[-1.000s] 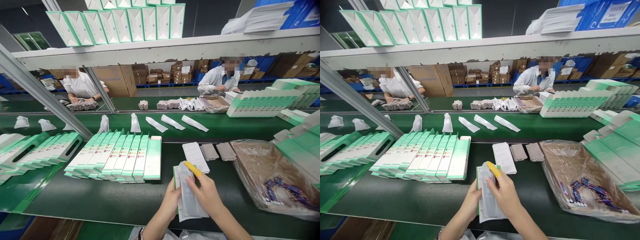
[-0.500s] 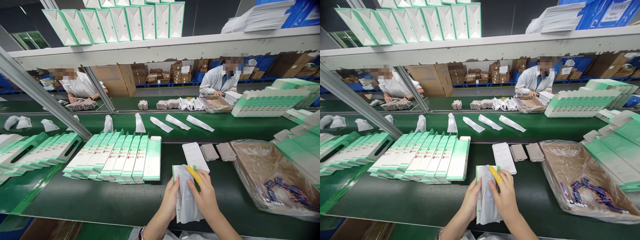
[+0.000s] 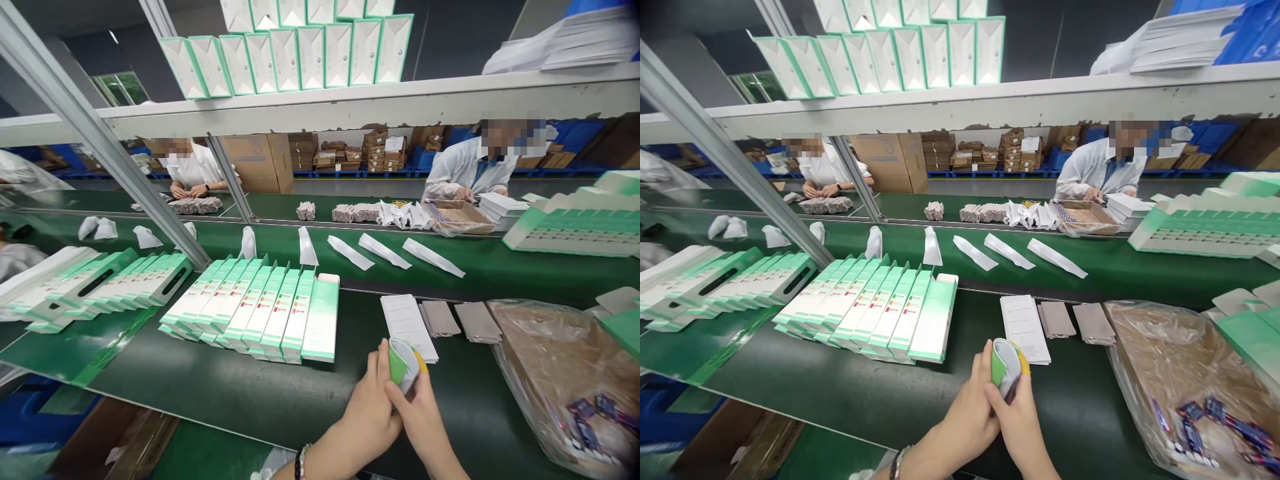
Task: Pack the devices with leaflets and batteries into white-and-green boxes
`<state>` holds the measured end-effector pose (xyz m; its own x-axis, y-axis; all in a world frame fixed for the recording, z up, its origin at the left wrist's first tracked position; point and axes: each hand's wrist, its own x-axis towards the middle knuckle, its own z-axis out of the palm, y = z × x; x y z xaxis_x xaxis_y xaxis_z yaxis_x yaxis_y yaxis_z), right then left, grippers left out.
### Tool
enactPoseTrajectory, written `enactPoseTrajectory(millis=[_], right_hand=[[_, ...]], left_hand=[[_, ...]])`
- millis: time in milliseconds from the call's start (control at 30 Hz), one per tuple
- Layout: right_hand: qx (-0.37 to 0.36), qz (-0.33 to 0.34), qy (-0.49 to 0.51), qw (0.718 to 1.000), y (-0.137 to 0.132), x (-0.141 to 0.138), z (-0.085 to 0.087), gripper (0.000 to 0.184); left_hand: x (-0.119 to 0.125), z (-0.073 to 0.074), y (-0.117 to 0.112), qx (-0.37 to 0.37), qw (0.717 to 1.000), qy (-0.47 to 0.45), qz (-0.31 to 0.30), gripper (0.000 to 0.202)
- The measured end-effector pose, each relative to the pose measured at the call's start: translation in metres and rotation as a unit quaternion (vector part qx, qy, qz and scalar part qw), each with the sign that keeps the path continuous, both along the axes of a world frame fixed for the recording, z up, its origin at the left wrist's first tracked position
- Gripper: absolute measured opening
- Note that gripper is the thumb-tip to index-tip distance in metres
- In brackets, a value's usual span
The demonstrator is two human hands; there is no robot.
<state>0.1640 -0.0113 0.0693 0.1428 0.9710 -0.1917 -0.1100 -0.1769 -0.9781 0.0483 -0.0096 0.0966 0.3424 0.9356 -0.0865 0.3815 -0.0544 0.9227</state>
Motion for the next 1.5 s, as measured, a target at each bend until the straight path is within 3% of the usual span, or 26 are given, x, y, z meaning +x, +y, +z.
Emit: enactPoseTrajectory(millis=[167, 333, 400, 467, 533, 567, 600, 667, 733, 833, 933, 1100, 1267, 1367, 1500], right_hand=[[-0.017, -0.028, 0.065, 0.997, 0.013, 0.009, 0.0, 0.059], [-0.01, -0.021, 0.067, 0.997, 0.017, 0.009, -0.004, 0.068], [-0.022, -0.028, 0.069, 0.997, 0.018, 0.01, -0.002, 0.066], [-0.026, -0.037, 0.099, 0.994, 0.02, 0.014, 0.004, 0.059], [-0.026, -0.038, 0.144, 0.988, 0.024, 0.02, 0.012, 0.058], [-0.03, -0.042, 0.162, 0.986, 0.025, 0.024, 0.015, 0.06], [-0.038, -0.047, 0.171, 0.983, 0.027, 0.027, 0.018, 0.064], [-0.07, -0.048, 0.176, 0.981, 0.028, 0.033, 0.022, 0.072], [-0.112, -0.037, 0.183, 0.976, 0.027, 0.036, 0.024, 0.079], [-0.159, -0.035, 0.216, 0.963, 0.024, 0.036, 0.023, 0.088], [-0.162, -0.034, 0.265, 0.95, 0.022, 0.035, 0.018, 0.09], [-0.15, -0.038, 0.286, 0.946, 0.023, 0.032, 0.013, 0.088], [-0.146, -0.037, 0.293, 0.944, 0.024, 0.03, 0.011, 0.089], [-0.159, -0.036, 0.305, 0.938, 0.025, 0.033, 0.006, 0.09], [-0.16, -0.044, 0.311, 0.936, 0.026, 0.037, 0.006, 0.086]], left_hand=[[-0.005, 0.002, -0.001, 0.03, 0.999, -0.011, -0.025, 0.086], [-0.013, 0.003, -0.003, 0.017, 0.999, 0.029, -0.002, 0.086], [-0.023, 0.016, -0.008, 0.03, 0.999, 0.043, -0.016, 0.092], [-0.044, 0.037, -0.013, 0.049, 0.996, 0.048, -0.052, 0.101], [-0.082, 0.064, -0.013, 0.086, 0.992, 0.064, -0.066, 0.093], [-0.108, 0.077, -0.008, 0.117, 0.988, 0.093, -0.029, 0.078], [-0.137, 0.089, 0.0, 0.162, 0.975, 0.146, 0.048, 0.059], [-0.203, 0.106, 0.026, 0.21, 0.91, 0.267, 0.238, 0.048], [-0.269, 0.115, 0.059, 0.127, 0.834, 0.406, 0.351, 0.055], [-0.345, 0.115, 0.097, 0.041, 0.825, 0.433, 0.361, 0.063], [-0.384, 0.105, 0.109, -0.024, 0.842, 0.427, 0.329, 0.062], [-0.399, 0.092, 0.107, -0.068, 0.856, 0.417, 0.298, 0.053], [-0.391, 0.094, 0.108, -0.042, 0.822, 0.447, 0.349, 0.039], [-0.379, 0.113, 0.097, 0.021, 0.787, 0.464, 0.407, 0.035], [-0.351, 0.149, 0.06, 0.151, 0.752, 0.441, 0.466, 0.051]])
